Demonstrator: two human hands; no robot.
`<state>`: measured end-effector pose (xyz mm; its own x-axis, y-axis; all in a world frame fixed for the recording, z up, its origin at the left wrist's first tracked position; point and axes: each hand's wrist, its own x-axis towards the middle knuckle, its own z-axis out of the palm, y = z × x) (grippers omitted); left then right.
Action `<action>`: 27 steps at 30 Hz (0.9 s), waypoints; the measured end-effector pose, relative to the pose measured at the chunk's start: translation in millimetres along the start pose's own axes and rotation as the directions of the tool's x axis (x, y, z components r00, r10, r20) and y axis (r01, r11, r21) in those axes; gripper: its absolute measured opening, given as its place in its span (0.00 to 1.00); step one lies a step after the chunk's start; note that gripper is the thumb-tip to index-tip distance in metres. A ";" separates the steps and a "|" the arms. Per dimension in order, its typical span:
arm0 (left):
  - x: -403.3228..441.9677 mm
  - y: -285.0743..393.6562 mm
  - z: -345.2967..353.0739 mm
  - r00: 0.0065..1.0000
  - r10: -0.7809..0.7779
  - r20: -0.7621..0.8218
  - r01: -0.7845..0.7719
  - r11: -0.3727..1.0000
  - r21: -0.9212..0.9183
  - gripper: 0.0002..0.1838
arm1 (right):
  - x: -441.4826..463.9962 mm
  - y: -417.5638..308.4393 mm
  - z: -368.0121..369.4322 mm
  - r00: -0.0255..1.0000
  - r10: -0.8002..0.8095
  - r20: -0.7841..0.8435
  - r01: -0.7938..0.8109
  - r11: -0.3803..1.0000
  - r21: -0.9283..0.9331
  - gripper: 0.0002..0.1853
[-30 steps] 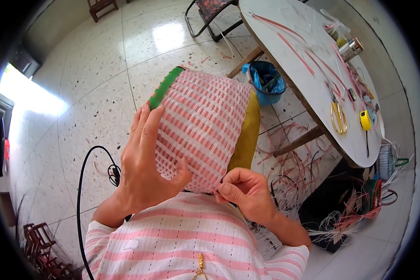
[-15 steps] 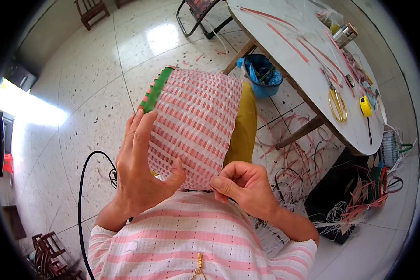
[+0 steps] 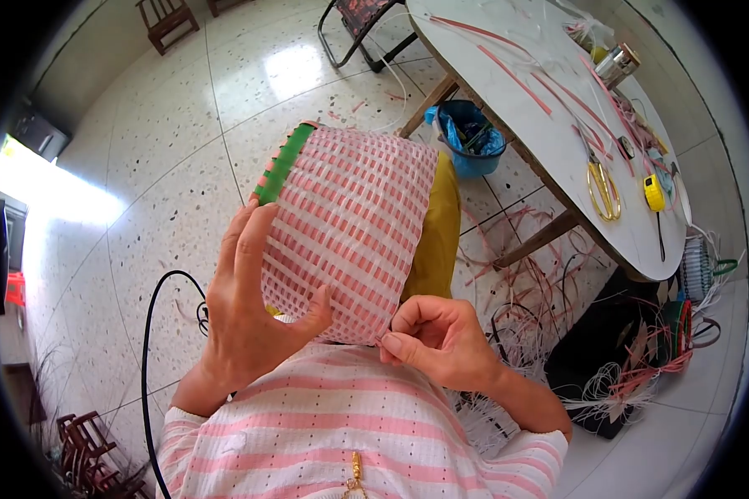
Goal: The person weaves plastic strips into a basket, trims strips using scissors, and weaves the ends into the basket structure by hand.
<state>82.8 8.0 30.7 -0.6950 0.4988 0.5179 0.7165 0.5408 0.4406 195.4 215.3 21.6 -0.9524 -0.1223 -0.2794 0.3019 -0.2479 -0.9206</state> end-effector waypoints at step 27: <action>6.3 10.1 7.3 1.000 0.007 0.008 -0.007 1.000 0.013 0.39 | 3.8 -11.7 4.2 0.993 -0.013 -0.119 0.005 0.997 -0.072 0.05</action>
<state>85.3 21.6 33.1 -0.6902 0.5078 0.5155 0.7207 0.5462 0.4268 188.4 213.8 32.5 -0.9547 -0.0037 -0.2975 0.2933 -0.1791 -0.9391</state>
